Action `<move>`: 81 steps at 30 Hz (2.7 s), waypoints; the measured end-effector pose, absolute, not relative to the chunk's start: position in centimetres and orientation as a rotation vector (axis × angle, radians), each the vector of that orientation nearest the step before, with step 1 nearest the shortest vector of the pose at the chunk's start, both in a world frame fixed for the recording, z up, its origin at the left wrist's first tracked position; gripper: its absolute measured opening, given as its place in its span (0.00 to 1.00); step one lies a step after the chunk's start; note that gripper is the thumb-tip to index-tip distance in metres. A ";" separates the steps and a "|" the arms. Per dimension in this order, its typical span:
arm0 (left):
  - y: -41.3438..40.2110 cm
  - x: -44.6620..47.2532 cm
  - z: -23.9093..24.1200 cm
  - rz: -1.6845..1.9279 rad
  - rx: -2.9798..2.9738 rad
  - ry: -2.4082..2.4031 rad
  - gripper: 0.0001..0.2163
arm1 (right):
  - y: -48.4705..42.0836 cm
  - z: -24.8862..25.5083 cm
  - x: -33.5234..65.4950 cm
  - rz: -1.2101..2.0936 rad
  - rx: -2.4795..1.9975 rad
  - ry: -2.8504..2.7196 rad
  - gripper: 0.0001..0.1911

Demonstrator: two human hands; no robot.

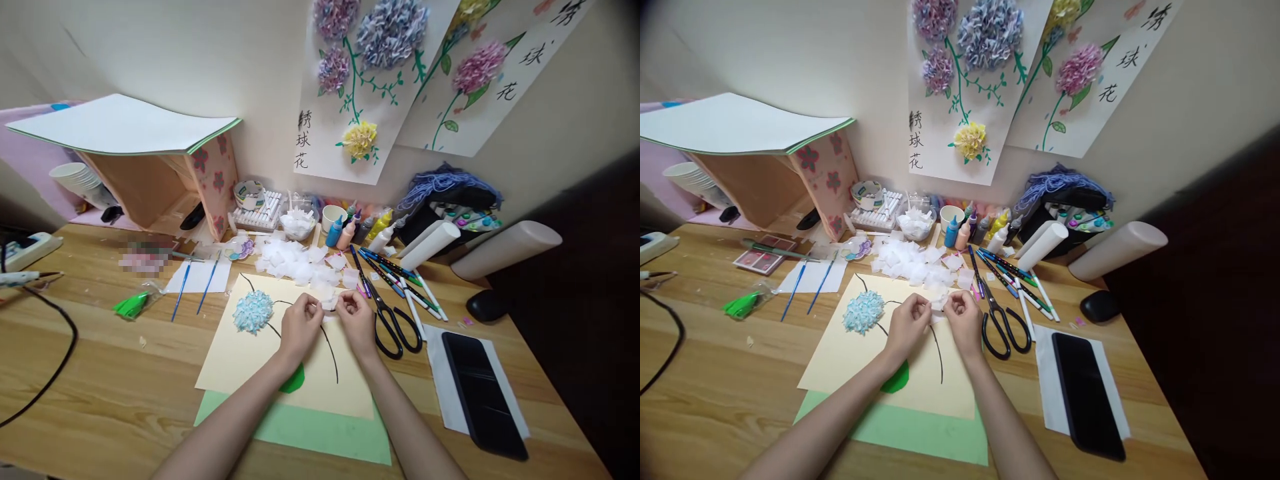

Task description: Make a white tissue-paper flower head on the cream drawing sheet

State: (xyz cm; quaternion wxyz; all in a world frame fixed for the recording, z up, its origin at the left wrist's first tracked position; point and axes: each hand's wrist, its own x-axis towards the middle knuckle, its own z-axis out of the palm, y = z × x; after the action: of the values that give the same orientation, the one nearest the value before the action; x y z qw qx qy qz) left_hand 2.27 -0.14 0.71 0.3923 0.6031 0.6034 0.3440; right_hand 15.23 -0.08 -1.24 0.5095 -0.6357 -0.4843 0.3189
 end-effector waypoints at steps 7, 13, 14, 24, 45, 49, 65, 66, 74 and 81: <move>0.0 2.2 0.7 0.846 1.503 1.462 0.07 | 0.3 -1.0 15.5 0.677 -1.608 -1.203 0.03; 0.3 1.9 0.5 0.812 1.495 1.414 0.06 | 0.3 -0.9 15.7 0.676 -1.606 -1.216 0.02; 0.3 1.9 0.4 0.803 1.496 1.400 0.06 | 0.3 -1.0 15.7 0.686 -1.601 -1.213 0.02; 0.6 1.6 0.8 0.899 1.260 1.273 0.06 | 0.7 -1.3 16.4 0.692 -1.591 -1.069 0.03; 1.1 1.6 0.2 1.037 1.063 1.285 0.15 | -0.1 0.0 16.9 0.684 -1.461 -1.732 0.06; 1.1 1.6 -0.1 1.050 1.096 1.267 0.19 | -0.1 0.2 17.2 0.685 -1.445 -1.776 0.01; -0.2 1.1 1.2 0.954 1.894 1.364 0.05 | -0.6 0.1 15.3 1.187 -1.331 -1.066 0.12; -0.2 1.1 1.2 0.959 1.875 1.386 0.05 | -0.6 0.2 15.2 1.186 -1.327 -1.063 0.12; 0.0 1.1 0.7 0.987 1.771 1.438 0.05 | -0.8 0.1 15.0 1.164 -1.334 -1.086 0.13; 0.1 1.2 0.7 0.983 1.723 1.461 0.05 | -0.8 -0.1 15.1 1.169 -1.355 -1.090 0.12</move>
State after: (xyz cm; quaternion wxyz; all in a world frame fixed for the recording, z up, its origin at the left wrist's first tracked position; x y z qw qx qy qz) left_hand 1.19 0.12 0.73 0.3326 0.6595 0.5594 0.3762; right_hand 15.05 -0.79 -0.07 0.4998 -0.5601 -0.4506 0.4832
